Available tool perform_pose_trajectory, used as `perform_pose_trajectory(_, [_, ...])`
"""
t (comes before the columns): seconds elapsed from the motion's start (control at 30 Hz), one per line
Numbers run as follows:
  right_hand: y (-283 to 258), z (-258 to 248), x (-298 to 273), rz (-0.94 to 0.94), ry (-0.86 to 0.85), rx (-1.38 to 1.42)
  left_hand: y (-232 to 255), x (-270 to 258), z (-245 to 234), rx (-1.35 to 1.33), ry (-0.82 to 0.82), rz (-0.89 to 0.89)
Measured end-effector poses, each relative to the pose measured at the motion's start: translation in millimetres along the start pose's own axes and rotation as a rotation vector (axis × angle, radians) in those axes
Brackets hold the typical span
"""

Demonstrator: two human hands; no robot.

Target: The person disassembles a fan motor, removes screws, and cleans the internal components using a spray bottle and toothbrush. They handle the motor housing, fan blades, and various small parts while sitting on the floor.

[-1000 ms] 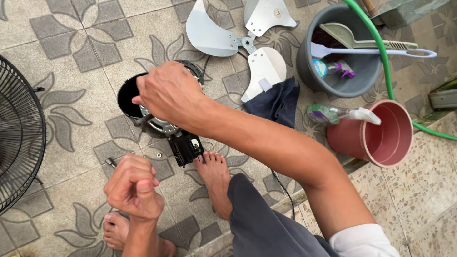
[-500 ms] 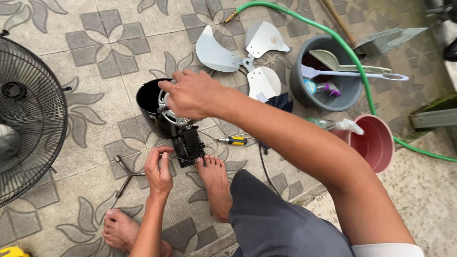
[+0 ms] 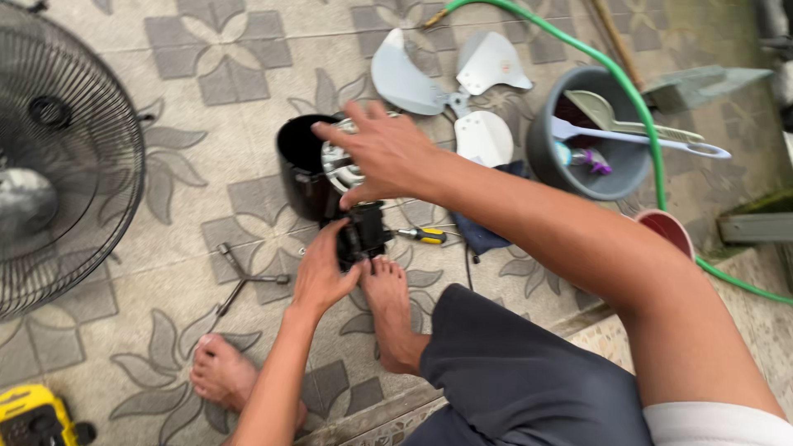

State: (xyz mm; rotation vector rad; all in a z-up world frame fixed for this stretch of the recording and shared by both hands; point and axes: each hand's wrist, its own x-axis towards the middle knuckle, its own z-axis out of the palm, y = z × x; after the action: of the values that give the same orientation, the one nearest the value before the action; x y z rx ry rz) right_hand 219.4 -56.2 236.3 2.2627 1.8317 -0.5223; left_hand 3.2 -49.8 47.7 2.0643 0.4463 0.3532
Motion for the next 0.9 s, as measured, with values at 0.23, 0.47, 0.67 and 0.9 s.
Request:
perform_pose_trajectory(0.23, [19,13,-7,0.186,0.168,0.152,-8,23,2,0.069,-0.19,-0.069])
perform_pose_trajectory(0.47, [53,31,-34,0.118,0.305,0.412,-8,34,-19,0.266,-0.162,0.12])
perform_pose_trajectory(0.67, [72,85,-45,0.031,0.603,0.646,-1,46,-74,0.54,-0.208,0.179])
perform_pose_trajectory(0.9, [45,194,-37,0.107,0.844,0.976,1,49,-115,0.852,-0.441,0.184])
